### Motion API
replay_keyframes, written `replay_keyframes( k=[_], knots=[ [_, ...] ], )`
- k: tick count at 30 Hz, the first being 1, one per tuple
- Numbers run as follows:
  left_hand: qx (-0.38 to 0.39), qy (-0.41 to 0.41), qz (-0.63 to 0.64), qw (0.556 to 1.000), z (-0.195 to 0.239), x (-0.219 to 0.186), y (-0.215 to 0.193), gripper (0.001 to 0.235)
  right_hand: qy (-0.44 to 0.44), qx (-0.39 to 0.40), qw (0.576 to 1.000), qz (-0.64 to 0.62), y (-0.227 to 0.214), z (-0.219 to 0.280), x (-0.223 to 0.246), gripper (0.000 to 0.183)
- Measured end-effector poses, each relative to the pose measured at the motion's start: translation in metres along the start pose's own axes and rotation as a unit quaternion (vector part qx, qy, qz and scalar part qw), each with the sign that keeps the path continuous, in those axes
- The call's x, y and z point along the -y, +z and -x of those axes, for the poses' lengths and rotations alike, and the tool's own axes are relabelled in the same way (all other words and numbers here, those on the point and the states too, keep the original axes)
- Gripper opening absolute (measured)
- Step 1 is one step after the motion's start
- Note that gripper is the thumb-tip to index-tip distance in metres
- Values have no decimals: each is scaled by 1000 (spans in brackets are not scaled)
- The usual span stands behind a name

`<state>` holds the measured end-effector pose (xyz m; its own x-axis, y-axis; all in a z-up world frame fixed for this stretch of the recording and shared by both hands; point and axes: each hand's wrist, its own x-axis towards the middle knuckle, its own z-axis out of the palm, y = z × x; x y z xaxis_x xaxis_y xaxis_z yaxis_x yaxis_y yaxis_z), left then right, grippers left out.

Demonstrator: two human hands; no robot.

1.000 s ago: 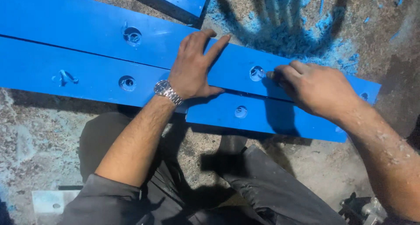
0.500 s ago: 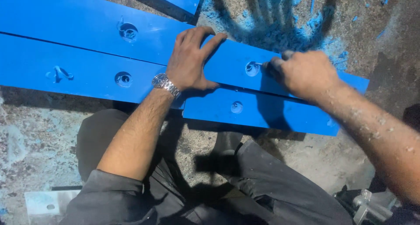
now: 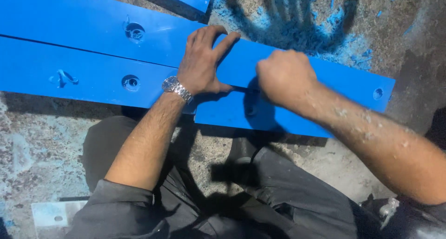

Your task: Deburring holes in blue plastic industrial parts using a hand tool while sitting on a workshop floor.

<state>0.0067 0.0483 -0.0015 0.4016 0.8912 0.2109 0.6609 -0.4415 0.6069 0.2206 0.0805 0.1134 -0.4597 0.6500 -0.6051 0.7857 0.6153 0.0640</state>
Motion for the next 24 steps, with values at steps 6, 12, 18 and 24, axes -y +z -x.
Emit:
replay_keyframes(
  k=[6,12,18,24],
  knots=[
    [7,-9,11,1000,1,2,3,120,83,16,996,-20,-6,-21,-29,20],
    [21,-14,31,999,1,3,0,118,130,18,991,-40,3,7,-62,32],
    [62,-18,2,998,-6,-7,-14,123,259,5,927,-270,40,103,-158,39],
    [99,28,-34,994,-37,-63,2,119,326,-24,940,-95,181,204,-261,40]
  ],
)
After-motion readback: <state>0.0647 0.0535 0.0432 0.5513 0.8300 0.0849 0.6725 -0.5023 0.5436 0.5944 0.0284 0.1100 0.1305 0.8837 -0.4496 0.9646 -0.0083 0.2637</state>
